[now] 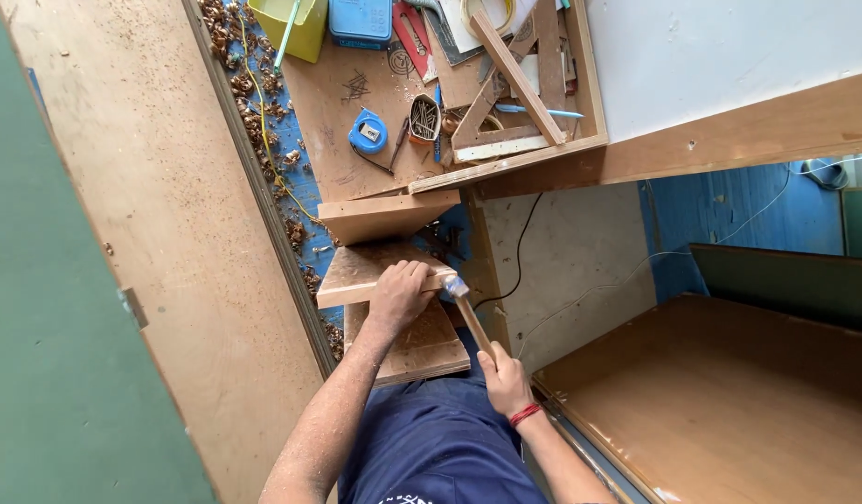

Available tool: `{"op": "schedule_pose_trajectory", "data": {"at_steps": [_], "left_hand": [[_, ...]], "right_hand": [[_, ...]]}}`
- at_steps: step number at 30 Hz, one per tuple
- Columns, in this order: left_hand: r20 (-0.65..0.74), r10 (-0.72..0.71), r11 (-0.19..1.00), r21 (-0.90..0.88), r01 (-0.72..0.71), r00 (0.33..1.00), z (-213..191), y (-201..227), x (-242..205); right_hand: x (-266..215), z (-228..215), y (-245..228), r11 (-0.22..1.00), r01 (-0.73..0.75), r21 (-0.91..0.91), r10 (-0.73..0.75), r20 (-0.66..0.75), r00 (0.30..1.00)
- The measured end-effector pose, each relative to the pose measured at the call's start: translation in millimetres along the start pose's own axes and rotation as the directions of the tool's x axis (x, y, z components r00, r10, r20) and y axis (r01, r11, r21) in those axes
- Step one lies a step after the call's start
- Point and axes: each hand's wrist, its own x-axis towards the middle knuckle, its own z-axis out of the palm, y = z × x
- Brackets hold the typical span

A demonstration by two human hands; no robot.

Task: Hammering and gluing small wooden board pieces together to form a structure.

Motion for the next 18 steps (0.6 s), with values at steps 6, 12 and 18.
{"op": "schedule_pose_trajectory", "data": {"at_steps": [6,12,18], "left_hand": [[0.044,-0.022,1.0,0.018,0.021,0.999,0.2,0.3,0.7],[-0.002,-0.005,1.0,0.018,0.005,1.0,2.5,-0.3,0.7],[-0.016,0.014,0.999,0.037,-0.014,1.0,0.5,1.9,-2.5]], "right_hand": [[8.4,-20.3,-53.3,0.953,-0.303,-0.026,0.304,0.054,0.951],[-6.2,-12.5,-18.2,0.986,0.105,0.131,-0.098,-0.06,0.993],[-0.5,-10.4,2.9,0.952,-0.286,-0.111,0.29,0.017,0.957]]}}
